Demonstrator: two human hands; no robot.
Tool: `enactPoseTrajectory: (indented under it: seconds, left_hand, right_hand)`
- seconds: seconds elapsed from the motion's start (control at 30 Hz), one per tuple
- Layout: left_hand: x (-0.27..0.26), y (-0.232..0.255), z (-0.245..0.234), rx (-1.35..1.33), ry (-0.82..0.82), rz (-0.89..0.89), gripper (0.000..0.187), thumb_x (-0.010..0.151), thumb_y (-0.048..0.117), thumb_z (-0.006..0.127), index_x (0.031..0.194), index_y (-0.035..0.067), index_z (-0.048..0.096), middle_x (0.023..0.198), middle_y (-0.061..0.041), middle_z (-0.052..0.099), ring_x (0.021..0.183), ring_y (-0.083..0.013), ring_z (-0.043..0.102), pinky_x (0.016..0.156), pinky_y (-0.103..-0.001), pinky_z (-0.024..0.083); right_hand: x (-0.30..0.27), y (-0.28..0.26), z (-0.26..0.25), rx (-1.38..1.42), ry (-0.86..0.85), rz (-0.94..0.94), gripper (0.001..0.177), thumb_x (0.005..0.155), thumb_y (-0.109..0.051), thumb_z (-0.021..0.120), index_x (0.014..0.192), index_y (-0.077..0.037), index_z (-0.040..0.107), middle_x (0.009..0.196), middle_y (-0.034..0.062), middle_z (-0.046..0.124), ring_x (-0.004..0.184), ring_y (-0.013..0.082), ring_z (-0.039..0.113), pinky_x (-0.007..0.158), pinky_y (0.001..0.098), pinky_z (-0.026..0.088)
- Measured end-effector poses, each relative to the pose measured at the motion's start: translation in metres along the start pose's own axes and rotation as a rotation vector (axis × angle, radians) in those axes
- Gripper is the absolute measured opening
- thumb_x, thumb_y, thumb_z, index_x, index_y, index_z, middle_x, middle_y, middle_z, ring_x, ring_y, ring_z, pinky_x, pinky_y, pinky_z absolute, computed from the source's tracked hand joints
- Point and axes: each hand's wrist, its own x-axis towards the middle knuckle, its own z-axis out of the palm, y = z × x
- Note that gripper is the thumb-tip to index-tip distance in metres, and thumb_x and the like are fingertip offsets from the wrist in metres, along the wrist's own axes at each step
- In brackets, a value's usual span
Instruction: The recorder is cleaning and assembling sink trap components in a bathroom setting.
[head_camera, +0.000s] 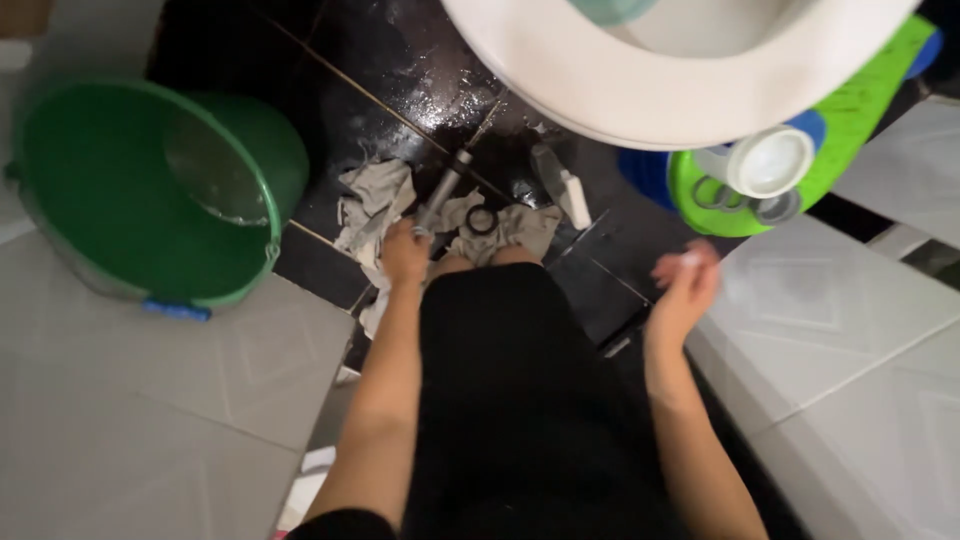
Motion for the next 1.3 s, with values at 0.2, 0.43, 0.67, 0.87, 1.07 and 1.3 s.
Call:
enactPoseTrajectory:
  seconds: [0.2,0.43,0.67,0.87,1.07,1.3]
  left_hand:
    - [0.055,0.046,0.034,0.386,-0.305,-0.004,0.070,0.071,0.047,0.086,0.124,0.011,0.058,0.134,-0.012,0.056,0.127,-0.0328,0.055,0.085,-0.052,0.053]
    - [0.040,0.013,0.019,0.498,-0.577,-0.083,0.059,0.086,0.046,0.080,0.130,0.012,0.060,0.126,-0.013,0.068,0.114,-0.0312,0.067,0.090,-0.048,0.056]
    - [-0.010,0.077,-0.188,-0.269,-0.535,0.054,0.058,0.079,0.037,0.080,0.127,0.008,0.063,0.100,-0.017,0.074,0.093,-0.0343,0.071,0.081,-0.044,0.054]
    - [-0.042,0.163,-0.329,-0.405,-0.431,0.139,0.055,0.076,0.031,0.079,0.125,0.010,0.064,0.094,-0.013,0.074,0.086,-0.0301,0.073,0.079,-0.041,0.055]
    - [-0.060,0.201,-0.387,-0.458,-0.313,0.368,0.054,0.076,0.027,0.079,0.124,0.006,0.063,0.106,-0.016,0.072,0.098,-0.0345,0.069,0.085,-0.043,0.053]
    - [-0.080,0.231,-0.441,-0.305,-0.206,0.607,0.056,0.074,0.021,0.079,0.126,0.007,0.062,0.117,-0.014,0.068,0.108,-0.0352,0.065,0.093,-0.044,0.051]
  right_hand:
    - [-0.064,0.015,0.052,-0.275,-0.435,0.390,0.034,0.099,-0.011,0.062,0.132,-0.004,0.061,0.096,0.0036,0.067,0.090,0.0111,0.064,0.083,0.0247,0.052]
    - [-0.074,0.013,0.098,0.001,-0.487,0.498,0.031,0.093,-0.001,0.059,0.123,-0.007,0.062,0.113,0.0024,0.066,0.104,0.0119,0.064,0.094,0.0262,0.051]
    - [-0.065,-0.087,0.111,0.310,-0.554,0.119,0.023,0.078,0.012,0.051,0.084,-0.006,0.062,0.136,0.0060,0.051,0.122,0.0202,0.053,0.104,0.0330,0.044]
    - [-0.062,-0.204,0.111,0.703,-0.611,0.025,0.017,0.086,0.005,0.056,0.078,-0.010,0.060,0.142,0.0030,0.046,0.127,0.0217,0.049,0.103,0.0377,0.044]
    - [-0.077,-0.266,0.105,0.904,-0.722,0.043,0.012,0.091,-0.014,0.062,0.080,-0.010,0.061,0.143,0.0041,0.048,0.127,0.0238,0.050,0.104,0.0393,0.043]
    - [-0.066,-0.314,0.086,0.635,-0.705,-0.070,0.049,0.108,-0.049,0.049,0.102,-0.003,0.068,0.144,0.0126,0.053,0.126,0.0249,0.051,0.104,0.0438,0.044]
